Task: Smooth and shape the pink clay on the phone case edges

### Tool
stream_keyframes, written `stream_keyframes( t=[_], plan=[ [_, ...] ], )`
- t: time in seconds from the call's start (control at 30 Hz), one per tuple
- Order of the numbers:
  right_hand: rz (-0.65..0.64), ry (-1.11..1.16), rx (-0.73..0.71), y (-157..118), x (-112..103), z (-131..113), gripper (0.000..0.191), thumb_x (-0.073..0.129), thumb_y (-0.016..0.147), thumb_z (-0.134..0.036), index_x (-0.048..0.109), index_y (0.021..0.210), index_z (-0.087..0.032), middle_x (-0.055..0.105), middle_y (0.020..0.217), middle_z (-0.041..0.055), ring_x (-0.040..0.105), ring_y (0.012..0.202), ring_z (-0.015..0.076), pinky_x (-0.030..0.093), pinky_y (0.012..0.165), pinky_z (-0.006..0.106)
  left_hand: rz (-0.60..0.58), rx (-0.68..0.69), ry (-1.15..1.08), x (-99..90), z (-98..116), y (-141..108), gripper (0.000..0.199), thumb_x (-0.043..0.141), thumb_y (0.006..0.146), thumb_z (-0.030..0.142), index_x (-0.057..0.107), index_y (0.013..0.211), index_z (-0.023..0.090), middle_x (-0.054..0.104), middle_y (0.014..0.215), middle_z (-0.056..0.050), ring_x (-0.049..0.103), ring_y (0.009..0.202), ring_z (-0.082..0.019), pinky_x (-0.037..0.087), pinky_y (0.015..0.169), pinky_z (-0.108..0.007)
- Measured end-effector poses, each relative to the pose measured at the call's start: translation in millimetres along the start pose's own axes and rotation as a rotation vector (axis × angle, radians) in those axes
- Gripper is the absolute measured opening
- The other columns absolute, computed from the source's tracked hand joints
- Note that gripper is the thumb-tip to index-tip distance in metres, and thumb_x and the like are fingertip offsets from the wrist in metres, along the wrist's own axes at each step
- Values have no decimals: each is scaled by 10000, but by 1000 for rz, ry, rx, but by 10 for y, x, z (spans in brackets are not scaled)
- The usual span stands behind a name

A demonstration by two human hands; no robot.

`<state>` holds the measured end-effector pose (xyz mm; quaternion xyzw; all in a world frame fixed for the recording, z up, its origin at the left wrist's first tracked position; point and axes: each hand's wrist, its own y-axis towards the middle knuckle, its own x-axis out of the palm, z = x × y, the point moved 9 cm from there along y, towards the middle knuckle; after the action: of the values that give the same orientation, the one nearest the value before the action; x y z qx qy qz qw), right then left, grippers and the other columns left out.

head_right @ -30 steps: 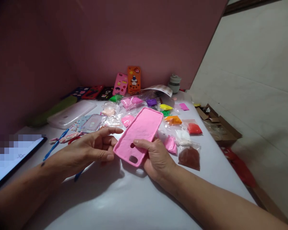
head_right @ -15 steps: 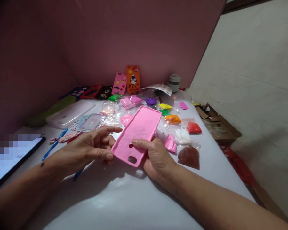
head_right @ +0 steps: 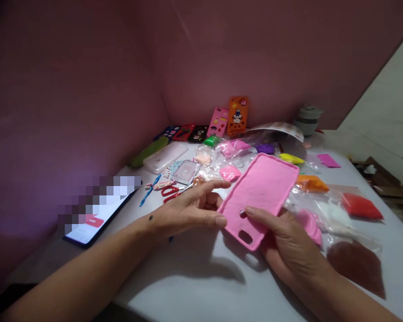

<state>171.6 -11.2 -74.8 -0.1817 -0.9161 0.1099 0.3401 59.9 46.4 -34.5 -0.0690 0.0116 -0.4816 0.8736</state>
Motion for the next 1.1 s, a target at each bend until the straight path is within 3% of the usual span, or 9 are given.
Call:
stream_keyframes(
  t=[0.13, 0.3, 0.47, 0.67, 0.87, 1.1],
  plan=[
    [-120, -103, -11, -42, 116, 49, 523, 791, 654, -182, 651, 1151, -264, 699, 1031, 68, 672, 837, 250, 573, 680, 322, 67, -30, -74, -34, -74, 0, 725, 805, 624, 255, 478, 1266, 179, 541, 738, 13, 528, 663, -129, 383, 589, -246],
    [-205, -205, 23, -85, 130, 159, 546, 781, 684, -224, 627, 1206, -273, 654, 1159, 91, 652, 959, 285, 562, 761, 347, 28, -57, -190, 58, -160, 41, 604, 754, 585, 88, 505, 1129, 168, 577, 777, -3, 592, 708, -158, 452, 638, -277],
    [-152, -226, 14, -103, 143, 123, 528, 827, 606, -234, 685, 1113, -272, 690, 1076, 85, 668, 912, 283, 565, 753, 353, 40, -17, -269, 90, -140, 64, 506, 671, 600, 43, 474, 1047, 170, 568, 753, 19, 585, 663, -122, 454, 644, -265],
    [-88, -277, 48, -150, 191, 106, 414, 845, 563, -223, 744, 964, -259, 711, 1018, 67, 673, 895, 269, 551, 787, 330, 60, 12, -254, 48, -140, 62, 517, 723, 601, 72, 486, 1050, 171, 556, 738, 19, 582, 681, -138, 455, 645, -277],
    [-98, -277, 57, -173, 180, 124, 319, 825, 606, -210, 744, 913, -237, 727, 924, 65, 686, 791, 252, 552, 759, 350, 73, 21, -282, 60, -134, 59, 540, 732, 611, 74, 488, 1083, 171, 602, 801, -9, 593, 682, -130, 486, 676, -298],
    [-71, -243, 64, -149, 144, 139, 364, 831, 593, -221, 732, 944, -221, 712, 982, 89, 674, 868, 278, 551, 744, 346, 123, 16, -316, 41, -109, 46, 577, 766, 592, 111, 477, 1089, 166, 612, 811, -12, 609, 682, -131, 493, 684, -301]
  ],
)
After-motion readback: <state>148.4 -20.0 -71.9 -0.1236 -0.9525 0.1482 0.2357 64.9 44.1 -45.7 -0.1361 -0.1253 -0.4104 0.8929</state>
